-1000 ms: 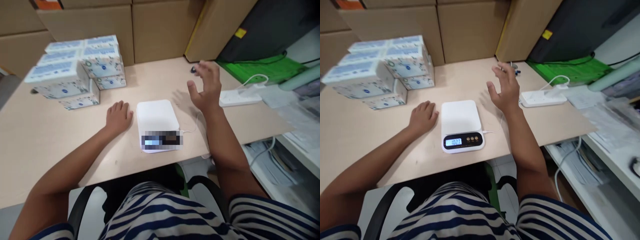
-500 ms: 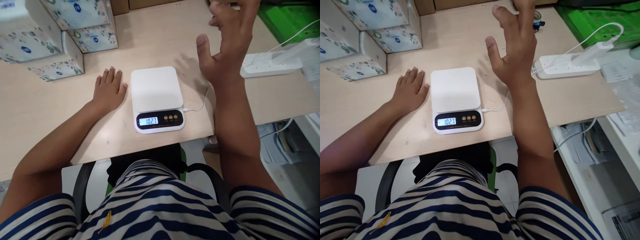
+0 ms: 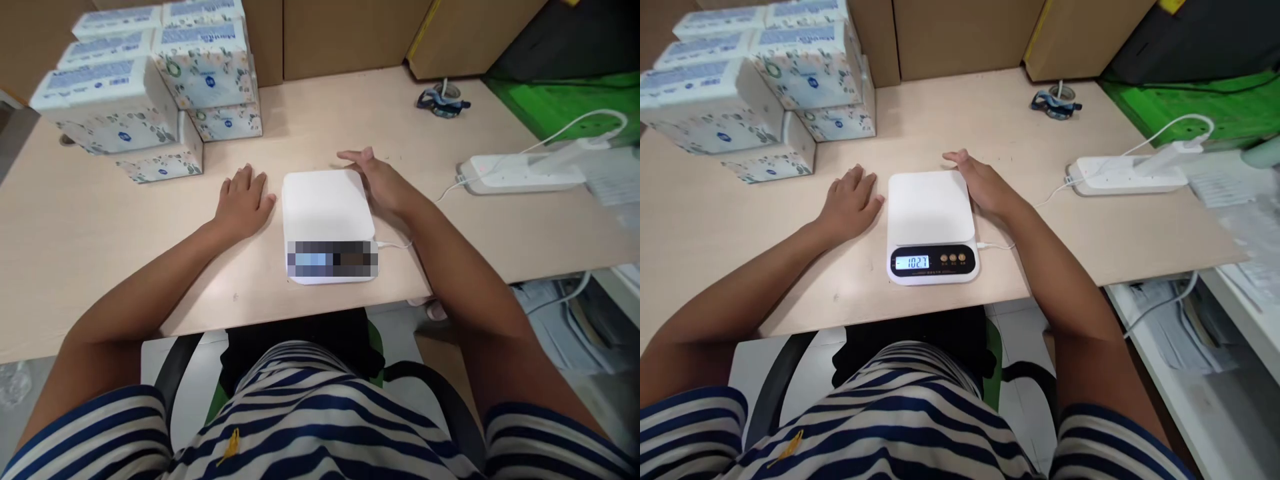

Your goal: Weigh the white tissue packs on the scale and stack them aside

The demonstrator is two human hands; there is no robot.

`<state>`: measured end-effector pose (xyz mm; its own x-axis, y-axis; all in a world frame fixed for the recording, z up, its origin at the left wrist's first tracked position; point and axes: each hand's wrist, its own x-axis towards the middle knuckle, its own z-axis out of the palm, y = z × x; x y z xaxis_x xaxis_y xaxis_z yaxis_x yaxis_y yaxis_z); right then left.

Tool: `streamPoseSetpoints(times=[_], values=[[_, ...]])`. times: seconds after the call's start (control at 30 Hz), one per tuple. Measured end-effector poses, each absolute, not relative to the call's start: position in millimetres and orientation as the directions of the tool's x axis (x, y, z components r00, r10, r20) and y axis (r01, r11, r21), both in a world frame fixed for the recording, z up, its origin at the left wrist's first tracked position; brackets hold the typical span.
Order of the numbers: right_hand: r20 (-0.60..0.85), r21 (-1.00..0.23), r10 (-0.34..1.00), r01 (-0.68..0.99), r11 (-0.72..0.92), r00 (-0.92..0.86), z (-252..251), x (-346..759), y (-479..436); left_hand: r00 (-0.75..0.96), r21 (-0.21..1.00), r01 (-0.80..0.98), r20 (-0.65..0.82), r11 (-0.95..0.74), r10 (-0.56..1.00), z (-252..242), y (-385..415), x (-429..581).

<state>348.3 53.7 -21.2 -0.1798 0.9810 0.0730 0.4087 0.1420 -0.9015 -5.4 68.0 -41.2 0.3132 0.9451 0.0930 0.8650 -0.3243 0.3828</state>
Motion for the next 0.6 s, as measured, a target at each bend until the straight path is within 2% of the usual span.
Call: streamPoseSetpoints(times=[0.07, 0.17, 0.23, 0.3, 0.4, 0.47, 0.53, 0.6], values=[[0.052, -0.890, 0.986, 0.441, 0.117, -0.157, -22.5, 346.2, 50.9, 0.284, 0.413, 0.827, 0.277, -0.381, 0.918, -41.1, 72.7, -10.9], [0.047, -0.840, 0.992, 0.533, 0.102, -0.116, -22.9, 342.7, 48.1, 0.185, 0.351, 0.816, 0.593, -0.459, 0.783, -19.7, 86.3, -29.7], [0.070, -0.812, 0.990, 0.569, 0.128, -0.123, -26.4, 340.3, 50.2, 0.070, 0.325, 0.843, 0.723, -0.428, 0.687, 5.9, 97.5, -51.9], [0.081, -0.794, 0.986, 0.589, 0.152, -0.145, -31.0, 338.7, 54.1, -0.110, 0.392, 0.845, 0.793, -0.363, 0.599, 33.6, 106.5, -79.0], [0.145, -0.737, 0.974, 0.637, 0.224, -0.175, -33.4, 340.6, 57.3, -0.446, 0.624, 0.727, 0.747, -0.288, 0.493, 64.5, 115.7, -119.8], [0.317, -0.638, 0.939, 0.702, 0.316, -0.135, -27.3, 342.2, 56.4, -0.631, 0.776, 0.575, 0.623, -0.261, 0.461, 73.6, 120.8, -143.7], [0.500, -0.558, 0.864, 0.739, 0.377, -0.064, -12.7, 336.8, 54.2, -0.743, 0.872, 0.408, 0.489, -0.270, 0.457, 75.3, 125.2, -163.9], [0.536, -0.593, 0.844, 0.696, 0.406, -0.035, 8.9, 316.8, 53.8, -0.746, 0.927, 0.221, 0.361, -0.304, 0.559, 73.9, 127.6, -179.3]])
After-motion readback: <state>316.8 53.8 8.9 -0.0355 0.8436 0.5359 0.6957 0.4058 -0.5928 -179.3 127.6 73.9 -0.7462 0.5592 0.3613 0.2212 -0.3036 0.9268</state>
